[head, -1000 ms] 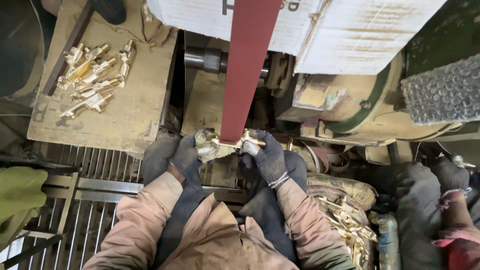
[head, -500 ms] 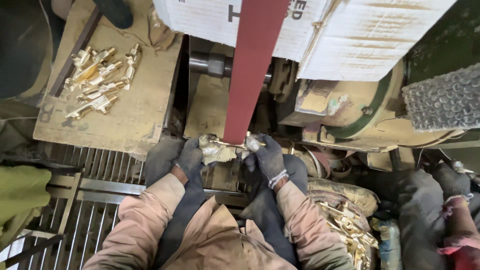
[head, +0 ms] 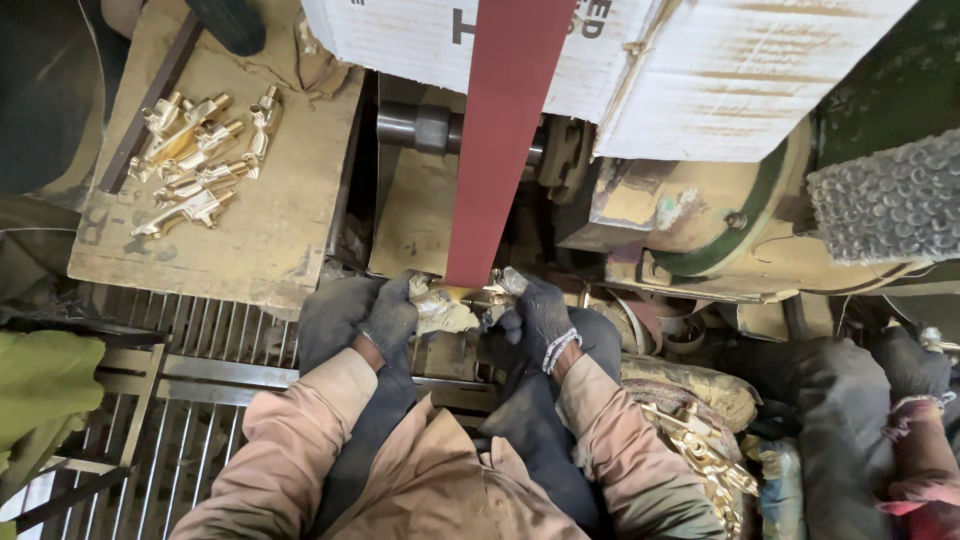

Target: The person repeatedly presses small brass-colored metal parts against a vertical belt sander to smooth their surfaces. They handle the parts one at a time, rotate them to contact different edges, and place finished pieces on a nearby wooden board.

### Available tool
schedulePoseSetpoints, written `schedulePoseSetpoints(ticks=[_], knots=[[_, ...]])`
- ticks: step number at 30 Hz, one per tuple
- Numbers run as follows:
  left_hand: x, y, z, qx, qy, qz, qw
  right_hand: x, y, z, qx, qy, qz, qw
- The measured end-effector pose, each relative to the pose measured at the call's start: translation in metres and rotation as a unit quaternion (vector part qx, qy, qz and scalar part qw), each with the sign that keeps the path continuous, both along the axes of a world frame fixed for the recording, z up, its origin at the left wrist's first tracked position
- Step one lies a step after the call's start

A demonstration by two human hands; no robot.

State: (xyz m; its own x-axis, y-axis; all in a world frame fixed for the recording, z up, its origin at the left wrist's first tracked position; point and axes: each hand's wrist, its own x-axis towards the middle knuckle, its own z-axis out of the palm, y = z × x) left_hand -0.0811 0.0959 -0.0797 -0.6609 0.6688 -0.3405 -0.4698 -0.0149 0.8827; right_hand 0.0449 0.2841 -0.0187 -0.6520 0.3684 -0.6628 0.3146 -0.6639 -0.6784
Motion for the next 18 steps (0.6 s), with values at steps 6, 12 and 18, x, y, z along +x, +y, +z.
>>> schedulePoseSetpoints(ticks=[6, 12, 18], knots=[[0.002, -0.003, 0.004, -0.030, 0.024, -0.029, 0.999, 0.011, -0.002, 0.016, -0.020, -0.021, 0.006, 1.000], [0.007, -0.028, 0.015, 0.077, 0.001, -0.113, 0.991, 0.064, -0.037, 0.061, -0.003, 0.038, -0.019, 0.999], [0.026, -0.046, 0.049, 0.069, 0.015, -0.166, 0.984, 0.108, -0.062, 0.079, 0.086, 0.085, 0.035, 0.992]])
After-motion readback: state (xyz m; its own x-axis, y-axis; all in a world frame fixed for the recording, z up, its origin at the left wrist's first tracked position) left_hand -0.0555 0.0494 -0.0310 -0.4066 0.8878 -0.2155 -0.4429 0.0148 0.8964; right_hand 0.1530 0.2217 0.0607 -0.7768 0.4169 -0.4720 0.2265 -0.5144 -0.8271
